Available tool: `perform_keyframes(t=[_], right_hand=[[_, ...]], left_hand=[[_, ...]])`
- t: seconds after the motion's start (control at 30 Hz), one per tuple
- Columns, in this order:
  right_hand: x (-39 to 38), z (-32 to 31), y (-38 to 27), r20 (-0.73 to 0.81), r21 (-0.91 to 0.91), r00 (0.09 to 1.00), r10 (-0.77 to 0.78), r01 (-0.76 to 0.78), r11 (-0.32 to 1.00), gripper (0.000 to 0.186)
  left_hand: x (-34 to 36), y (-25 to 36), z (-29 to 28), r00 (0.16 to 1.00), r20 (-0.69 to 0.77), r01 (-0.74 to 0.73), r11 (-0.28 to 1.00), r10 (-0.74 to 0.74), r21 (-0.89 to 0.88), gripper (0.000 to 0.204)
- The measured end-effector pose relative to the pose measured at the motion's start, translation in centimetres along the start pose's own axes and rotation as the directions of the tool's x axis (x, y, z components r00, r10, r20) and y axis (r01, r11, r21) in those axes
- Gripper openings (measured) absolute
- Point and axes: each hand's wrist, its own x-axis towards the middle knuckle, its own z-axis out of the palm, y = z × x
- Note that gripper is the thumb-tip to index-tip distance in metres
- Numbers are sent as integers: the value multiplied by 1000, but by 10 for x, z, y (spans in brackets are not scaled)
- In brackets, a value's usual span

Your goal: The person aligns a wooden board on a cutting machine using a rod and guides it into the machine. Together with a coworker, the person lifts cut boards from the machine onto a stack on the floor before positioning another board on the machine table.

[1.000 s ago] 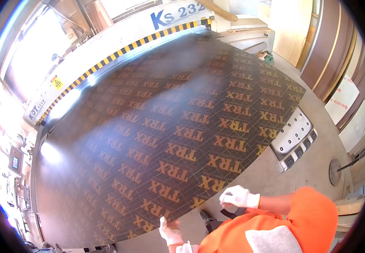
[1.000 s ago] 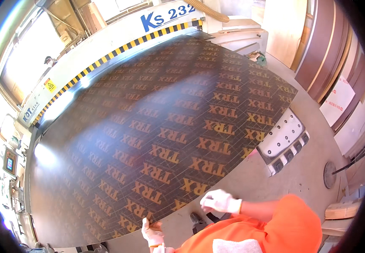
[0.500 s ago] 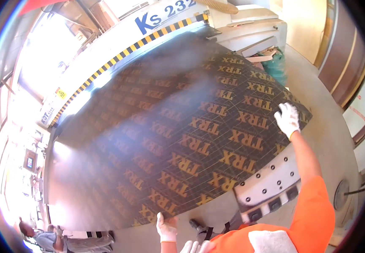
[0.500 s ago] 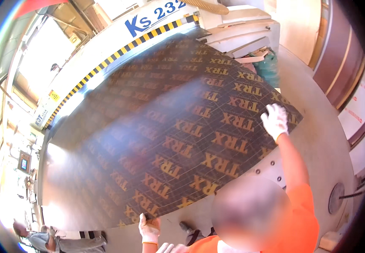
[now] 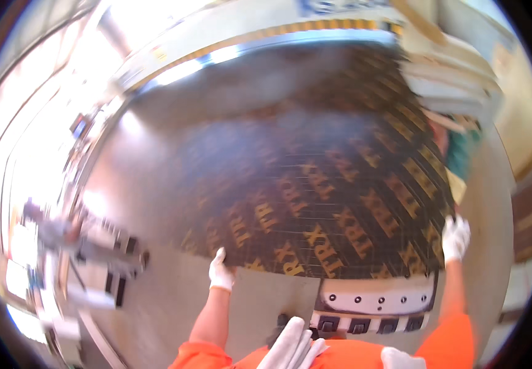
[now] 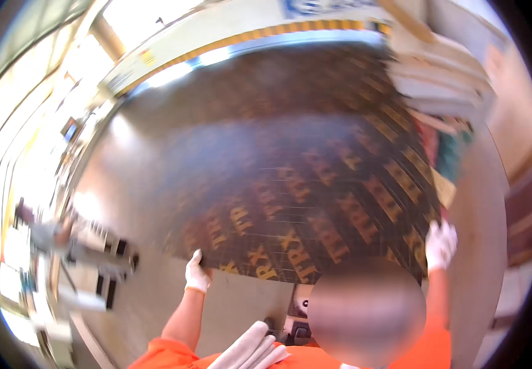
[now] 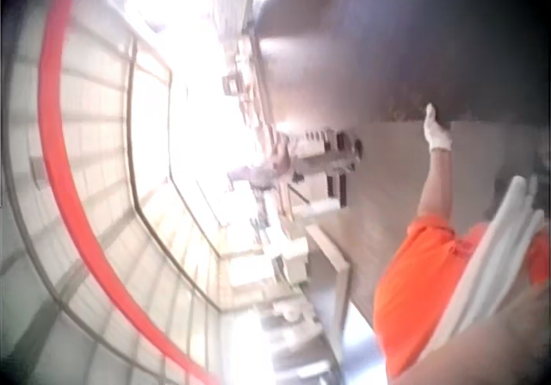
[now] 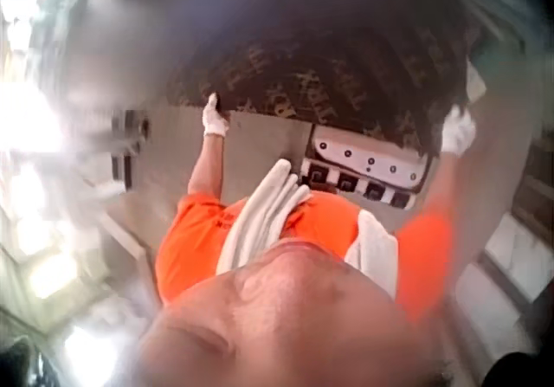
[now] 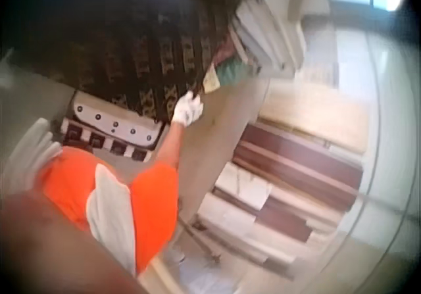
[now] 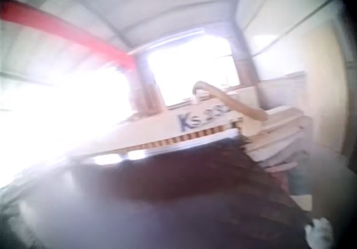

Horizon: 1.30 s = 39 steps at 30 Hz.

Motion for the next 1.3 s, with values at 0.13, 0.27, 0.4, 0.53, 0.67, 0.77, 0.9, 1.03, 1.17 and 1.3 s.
perform_keyframes(t=[0.13,0.27,0.4,0.53,0.67,0.77,0.9,1.03,1.17,1.3], right_hand=[[-47,19,65,-35,-47,994,99,-100,994,49],[-61,28,81,-26,-117,992,125,-128,985,51],[-85,36,89,-18,-108,989,147,-148,983,50],[-131,42,114,-42,-14,992,119,-120,993,52],[-129,68,166,327,458,929,175,-317,830,52],[-139,49,164,708,670,701,86,-705,233,51],[-174,-13,140,712,702,698,-79,-709,65,48],[-233,-14,166,668,744,744,-12,-668,8,48],[-321,-124,133,746,642,655,119,-755,131,48],[-395,-148,147,849,431,524,74,-766,476,76]], left_hand=[[20,-8,13,996,-85,12,983,3,182,26],[32,-9,11,992,-128,11,991,6,135,27],[39,-17,1,985,-170,-2,987,30,161,34],[10,-53,27,984,-176,74,934,-12,348,45],[-64,-149,44,988,-83,151,888,-127,434,51],[-136,-215,32,976,-44,206,843,-212,497,59],[-246,-259,19,890,21,404,809,-456,427,39],[-337,-285,-19,751,230,496,758,-619,424,39],[-441,-269,-60,720,113,579,682,-685,447,36],[-482,-242,-107,844,-25,497,765,-535,409,26]])
